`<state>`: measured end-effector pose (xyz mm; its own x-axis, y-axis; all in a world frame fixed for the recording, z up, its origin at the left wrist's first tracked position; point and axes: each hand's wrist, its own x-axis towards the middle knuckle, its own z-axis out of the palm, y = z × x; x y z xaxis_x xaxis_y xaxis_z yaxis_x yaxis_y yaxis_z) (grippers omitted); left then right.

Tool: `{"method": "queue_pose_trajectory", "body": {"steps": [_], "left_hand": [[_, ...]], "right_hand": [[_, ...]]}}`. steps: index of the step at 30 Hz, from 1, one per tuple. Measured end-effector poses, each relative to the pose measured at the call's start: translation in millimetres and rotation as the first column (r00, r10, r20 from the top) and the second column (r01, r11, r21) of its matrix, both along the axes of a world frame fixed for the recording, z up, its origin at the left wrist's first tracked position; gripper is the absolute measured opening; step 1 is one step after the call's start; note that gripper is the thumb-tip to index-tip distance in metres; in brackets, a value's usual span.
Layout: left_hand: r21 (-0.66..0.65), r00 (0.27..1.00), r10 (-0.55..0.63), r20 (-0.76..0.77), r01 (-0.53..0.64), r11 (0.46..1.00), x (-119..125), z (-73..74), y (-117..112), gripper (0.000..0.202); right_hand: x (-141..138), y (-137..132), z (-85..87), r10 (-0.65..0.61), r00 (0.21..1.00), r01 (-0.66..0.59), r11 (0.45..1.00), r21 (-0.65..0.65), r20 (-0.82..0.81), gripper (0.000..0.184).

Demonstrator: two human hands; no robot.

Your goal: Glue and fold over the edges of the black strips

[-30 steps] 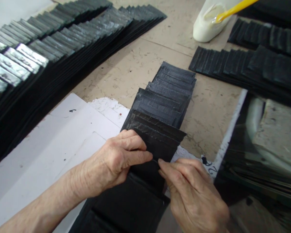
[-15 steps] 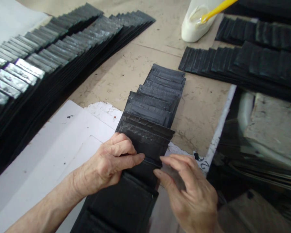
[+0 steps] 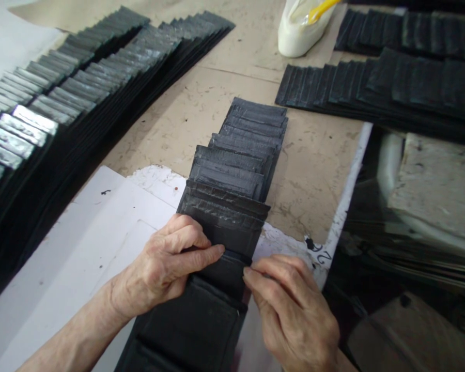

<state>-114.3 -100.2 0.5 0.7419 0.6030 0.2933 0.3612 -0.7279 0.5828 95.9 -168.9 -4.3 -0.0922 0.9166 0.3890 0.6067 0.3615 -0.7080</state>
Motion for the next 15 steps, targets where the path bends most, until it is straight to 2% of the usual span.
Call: {"method": "queue_pose_trajectory", "body": {"steps": [2,3,5,8,9,11,15], "left_hand": [[0.001,1.000,-0.002,-0.006,0.002,1.000,0.5,1.1,0.1,0.040],[0.002,1.000,-0.004,-0.009,0.004,1.000,0.7,1.6,0.1,0.040],[0.005,1.000,-0.009,-0.014,0.009,1.000,1.0,2.3,0.2,0.040],[0.011,1.000,-0.009,-0.019,0.010,1.000,0.6,2.3,0.7,0.039],[0.014,1.000,-0.010,-0.021,0.011,1.000,0.5,2.1,1.0,0.039],[0.017,1.000,-0.012,-0.024,0.012,1.000,0.3,1.8,1.5,0.038],[0.016,1.000,-0.011,-0.024,0.012,1.000,0.8,1.4,1.8,0.038]], "right_hand": [[3.9,-0.9,0.4,-0.090,0.993,0.079,0.988,-0.133,-0.073,0.012],[5.7,-0.6,0.9,-0.156,0.979,0.122,0.963,-0.240,-0.128,0.008],[7.9,1.3,2.3,-0.283,0.927,0.135,0.865,-0.483,-0.247,0.004],[7.1,5.1,3.9,-0.393,0.838,-0.014,0.679,-0.734,-0.380,0.014],[6.1,6.0,4.2,-0.420,0.812,-0.062,0.628,-0.776,-0.405,0.018],[4.1,7.1,4.3,-0.474,0.763,-0.119,0.565,-0.816,-0.439,0.025],[1.4,8.2,5.3,-0.548,0.696,-0.145,0.526,-0.838,-0.464,0.028]]}}
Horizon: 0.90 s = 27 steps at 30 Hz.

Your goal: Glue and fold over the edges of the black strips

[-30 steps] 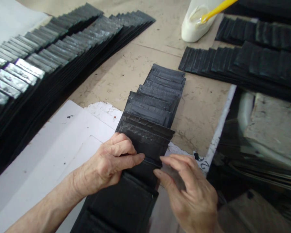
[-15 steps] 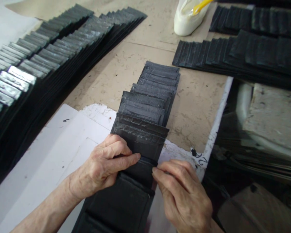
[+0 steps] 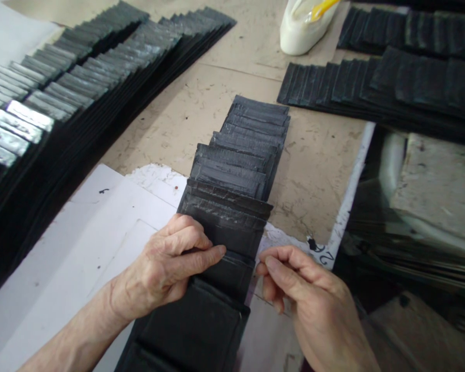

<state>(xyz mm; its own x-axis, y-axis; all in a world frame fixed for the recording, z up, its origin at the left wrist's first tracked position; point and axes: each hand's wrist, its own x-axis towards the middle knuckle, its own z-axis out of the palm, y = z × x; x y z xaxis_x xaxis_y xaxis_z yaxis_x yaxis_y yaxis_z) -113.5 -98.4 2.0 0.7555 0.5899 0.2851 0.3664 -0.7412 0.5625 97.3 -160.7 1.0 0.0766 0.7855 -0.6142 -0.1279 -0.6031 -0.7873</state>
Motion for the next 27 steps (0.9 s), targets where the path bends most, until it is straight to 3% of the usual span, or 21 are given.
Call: {"method": "queue_pose_trajectory", "body": {"steps": [8,14,16,18,22,27], "left_hand": [[-0.011,1.000,0.002,0.028,-0.002,1.000,-1,-0.8,-1,0.037],[-0.011,0.999,0.008,0.032,-0.007,1.000,0,-1.6,-1,0.036],[-0.013,0.999,0.011,0.039,-0.011,1.000,0,-2.0,-2,0.036],[-0.018,0.999,0.015,0.040,-0.015,1.000,-1,-2.5,-2,0.036],[-0.011,0.999,0.024,0.021,-0.024,1.000,-1,-2.3,-2,0.036],[0.003,0.999,0.024,0.043,-0.024,1.000,2,0.4,-1,0.032]], "right_hand": [[-1,6,2.8,0.096,0.987,-0.112,0.985,-0.128,-0.128,0.038],[-1,9,2.6,0.207,0.978,-0.205,0.972,-0.116,0.008,0.043],[-1,10,2.3,0.248,0.968,-0.245,0.966,-0.080,0.034,0.040],[1,13,1.2,0.309,0.940,-0.320,0.946,0.056,0.144,0.034],[10,20,1.5,0.352,0.812,-0.536,0.766,0.355,0.465,0.028],[12,18,11.0,-0.035,0.585,-0.654,0.570,0.497,0.810,0.015]]}}
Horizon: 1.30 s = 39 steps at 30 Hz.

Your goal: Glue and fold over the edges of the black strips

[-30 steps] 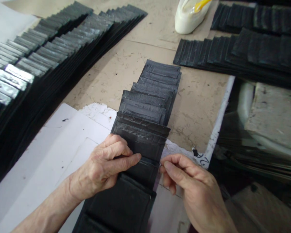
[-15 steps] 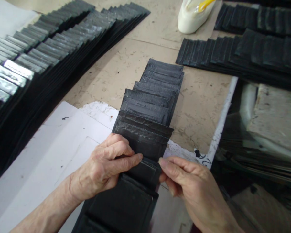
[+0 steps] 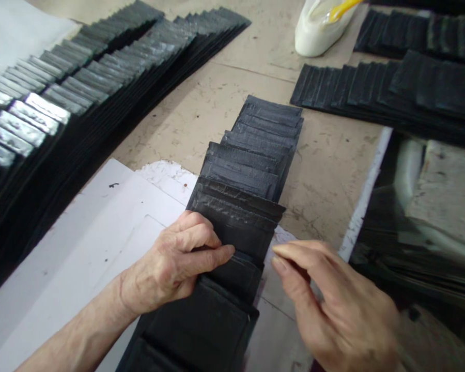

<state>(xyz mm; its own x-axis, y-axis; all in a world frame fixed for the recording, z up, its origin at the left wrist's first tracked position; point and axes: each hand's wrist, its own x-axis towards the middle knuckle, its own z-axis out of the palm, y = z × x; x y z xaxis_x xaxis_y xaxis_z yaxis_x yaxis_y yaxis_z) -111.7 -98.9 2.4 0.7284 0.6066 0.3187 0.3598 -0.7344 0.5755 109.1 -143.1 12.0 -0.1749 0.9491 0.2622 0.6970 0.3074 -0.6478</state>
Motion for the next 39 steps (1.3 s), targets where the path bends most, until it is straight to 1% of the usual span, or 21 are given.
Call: {"method": "queue_pose_trajectory", "body": {"steps": [2,4,6,7,9,10,12,15,17,19,22,25,27,29,33,36,39], "left_hand": [[-0.013,1.000,0.002,0.003,-0.002,1.000,1,0.2,0,0.031],[-0.017,1.000,0.002,0.003,-0.002,1.000,0,-0.4,0,0.032],[-0.015,1.000,-0.009,0.000,0.009,1.000,0,-1.5,-1,0.034],[-0.015,1.000,-0.016,-0.002,0.016,1.000,-1,-1.9,0,0.034],[-0.016,1.000,-0.025,-0.003,0.025,1.000,-1,-2.0,0,0.033],[-0.017,1.000,-0.029,-0.005,0.029,0.999,-1,-1.6,0,0.032],[-0.021,0.999,-0.030,-0.009,0.030,0.999,0,-0.3,1,0.030],[-0.050,1.000,-0.014,-0.023,0.013,0.999,3,1.5,0,0.030],[-0.078,0.999,0.031,-0.007,-0.032,0.996,2,1.3,-2,0.030],[-0.117,0.996,0.087,0.038,-0.082,0.990,-2,0.3,-3,0.031],[-0.159,0.978,0.184,0.101,-0.167,0.973,-14,-1.3,-2,0.032],[-0.173,0.964,0.242,0.111,-0.221,0.960,-25,-2.4,1,0.032],[-0.168,0.963,0.242,0.121,-0.221,0.961,-28,-3.5,3,0.032],[-0.137,0.963,0.230,0.137,-0.211,0.968,-29,-5.2,4,0.033],[-0.026,0.971,0.178,0.161,-0.176,0.984,-29,-10.6,2,0.037],[0.033,0.980,0.134,0.150,-0.141,0.989,-30,-14.2,0,0.032],[0.068,0.985,0.098,0.139,-0.108,0.992,-31,-14.9,0,0.027]], "right_hand": [[-8,-5,-0.3,0.054,0.995,-0.061,0.994,0.092,0.078,0.020],[-19,-10,-4.7,0.088,0.983,-0.118,0.977,0.179,0.163,0.023],[-28,-16,-10.8,0.058,0.955,-0.148,0.943,0.297,0.292,0.022],[-31,-18,-13.4,0.049,0.929,-0.181,0.925,0.335,0.366,0.021],[-31,-21,-15.8,0.054,0.871,-0.251,0.904,0.347,0.489,0.023],[-29,-22,-15.4,0.067,0.850,-0.276,0.901,0.334,0.523,0.025],[-25,-19,-12.1,0.099,0.842,-0.303,0.900,0.315,0.530,0.028],[-27,-7,-5.5,0.151,0.896,-0.286,0.916,0.283,0.418,0.028],[-33,1,-4.4,0.147,0.932,-0.245,0.929,0.277,0.331,0.026],[-39,5,-7.1,0.134,0.950,-0.217,0.934,0.283,0.283,0.021],[-43,7,-13.6,0.150,0.944,-0.240,0.924,0.299,0.292,0.016],[-41,6,-15.8,0.156,0.922,-0.273,0.912,0.307,0.354,0.016],[-40,6,-14.9,0.157,0.904,-0.294,0.904,0.310,0.397,0.018],[-38,6,-14.1,0.174,0.885,-0.327,0.893,0.309,0.433,0.023],[-35,7,-14.6,0.197,0.850,-0.374,0.879,0.296,0.488,0.032],[-33,9,-12.2,0.233,0.823,-0.409,0.876,0.256,0.518,0.034],[-35,13,-5.4,0.229,0.802,-0.431,0.861,0.270,0.551,0.035]]}}
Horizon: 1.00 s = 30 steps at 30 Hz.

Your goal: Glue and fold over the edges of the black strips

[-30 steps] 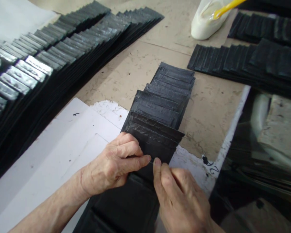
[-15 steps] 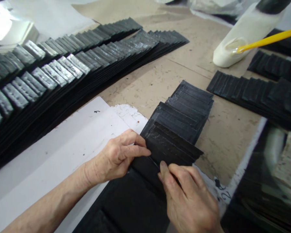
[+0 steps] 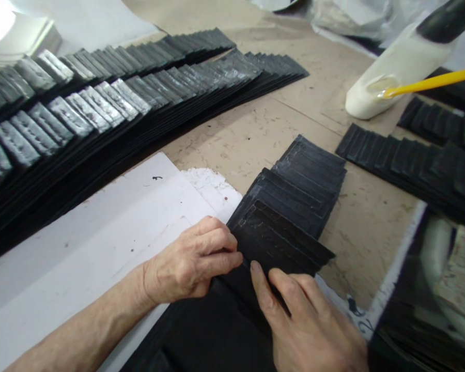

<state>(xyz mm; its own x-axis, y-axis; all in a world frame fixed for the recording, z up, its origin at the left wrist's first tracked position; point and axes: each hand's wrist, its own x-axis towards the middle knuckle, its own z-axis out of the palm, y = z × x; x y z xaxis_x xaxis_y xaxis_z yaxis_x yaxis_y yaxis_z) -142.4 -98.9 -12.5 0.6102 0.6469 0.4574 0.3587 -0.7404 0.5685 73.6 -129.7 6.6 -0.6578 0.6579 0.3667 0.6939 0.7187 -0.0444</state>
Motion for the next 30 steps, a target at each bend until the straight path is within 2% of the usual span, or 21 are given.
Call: {"method": "queue_pose_trajectory", "body": {"steps": [2,5,9,11,13,15,19,22,24,26,30], "left_hand": [[0.030,1.000,-0.011,0.006,0.011,1.000,0,1.0,1,0.027],[0.059,1.000,-0.013,0.008,0.013,0.998,1,2.4,2,0.027],[0.021,1.000,0.019,0.009,-0.019,1.000,1,0.0,0,0.026],[-0.013,0.995,0.089,0.055,-0.088,0.996,2,-2.6,-3,0.029],[-0.077,0.972,0.216,0.097,-0.209,0.975,3,-4.5,-8,0.028],[-0.178,0.924,0.361,0.123,-0.337,0.924,6,-4.5,-13,0.022],[-0.403,0.802,0.587,0.111,-0.504,0.764,10,1.4,-23,0.014],[-0.515,0.734,0.678,0.041,-0.566,0.644,14,5.3,-29,0.010],[-0.560,0.704,0.710,0.014,-0.583,0.589,16,5.2,-31,0.009],[-0.584,0.688,0.725,0.014,-0.583,0.564,18,3.4,-32,0.009],[-0.601,0.687,0.724,0.065,-0.552,0.578,20,-1.1,-33,0.007]], "right_hand": [[-6,4,3.5,0.037,0.999,-0.037,0.999,0.011,-0.009,0.034],[-16,8,1.4,0.085,0.984,-0.093,0.995,-0.044,-0.154,0.032],[-23,9,-8.8,0.045,0.943,-0.102,0.982,-0.156,-0.328,0.028],[-22,8,-11.5,0.037,0.935,-0.103,0.980,-0.171,-0.352,0.024],[-19,8,-12.4,0.014,0.945,-0.073,0.983,-0.169,-0.328,0.021],[-16,7,-12.8,-0.025,0.958,-0.030,0.982,-0.184,-0.286,0.027],[-13,8,-14.3,-0.007,0.969,-0.055,0.969,-0.243,-0.246,0.039],[-13,11,-13.8,0.043,0.969,-0.108,0.958,-0.264,-0.242,0.043],[-14,13,-12.3,0.064,0.969,-0.130,0.952,-0.275,-0.237,0.045],[-15,15,-10.7,0.072,0.972,-0.137,0.946,-0.295,-0.223,0.048],[-19,16,-9.4,0.094,0.982,-0.137,0.952,-0.273,-0.165,0.052]]}}
